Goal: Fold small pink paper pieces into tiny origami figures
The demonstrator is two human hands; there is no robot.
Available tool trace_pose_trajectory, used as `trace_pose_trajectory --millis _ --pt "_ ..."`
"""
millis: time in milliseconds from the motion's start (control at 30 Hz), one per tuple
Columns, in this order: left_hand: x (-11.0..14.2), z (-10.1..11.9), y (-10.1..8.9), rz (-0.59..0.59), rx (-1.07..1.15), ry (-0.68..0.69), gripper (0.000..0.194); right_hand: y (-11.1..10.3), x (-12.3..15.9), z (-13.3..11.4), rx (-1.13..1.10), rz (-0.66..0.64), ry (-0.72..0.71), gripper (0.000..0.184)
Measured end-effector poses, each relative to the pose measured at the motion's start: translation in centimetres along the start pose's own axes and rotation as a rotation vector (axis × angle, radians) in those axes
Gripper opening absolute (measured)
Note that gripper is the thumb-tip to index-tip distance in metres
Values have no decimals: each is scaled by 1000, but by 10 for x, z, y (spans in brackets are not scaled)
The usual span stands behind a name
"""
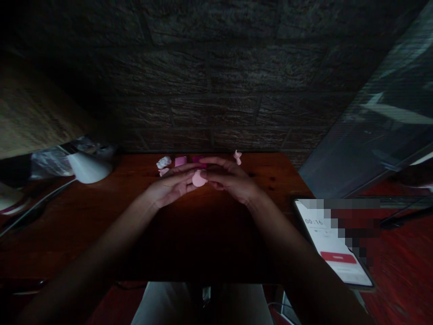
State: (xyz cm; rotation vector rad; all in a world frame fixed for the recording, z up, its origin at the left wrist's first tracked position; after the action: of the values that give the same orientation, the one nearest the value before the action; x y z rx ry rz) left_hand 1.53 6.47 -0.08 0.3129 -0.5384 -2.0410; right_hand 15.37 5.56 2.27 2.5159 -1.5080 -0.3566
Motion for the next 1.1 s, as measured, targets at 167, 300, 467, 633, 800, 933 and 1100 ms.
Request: trace_pose_trajectory --millis 167,300,467,633,800,933,1100 --pt "-1 -2 -4 0 11 -16 23 3 1 -1 9 -15 -3 40" --pt "-1 -3 -4 -28 12 -37 29 3 1 2 5 -18 21 40" --pt "0 -1 -2 -49 -25 -26 29 3 1 0 35 -35 4 37" --pt "2 4 -1 -17 -128 20 36 -3 1 -1 45 42 5 37" --pt "-1 5 -4 41 -90 55 34 -5 1 -1 24 103 15 35" --pt "-2 2 -5 58 -56 32 30 -4 1 -1 14 82 3 34" --pt "-2 2 -4 64 -12 11 25 -4 1 0 -5 102 25 33"
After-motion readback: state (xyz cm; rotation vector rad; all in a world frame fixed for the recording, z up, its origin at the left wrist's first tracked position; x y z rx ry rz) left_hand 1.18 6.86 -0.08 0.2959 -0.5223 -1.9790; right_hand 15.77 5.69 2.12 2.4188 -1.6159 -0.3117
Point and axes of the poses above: each hand's wrist, its own x-axis away from the middle knuckle, its own y-axis out of the palm, z = x × y, the point moved 7 cm from there along -x, towards the middle knuckle
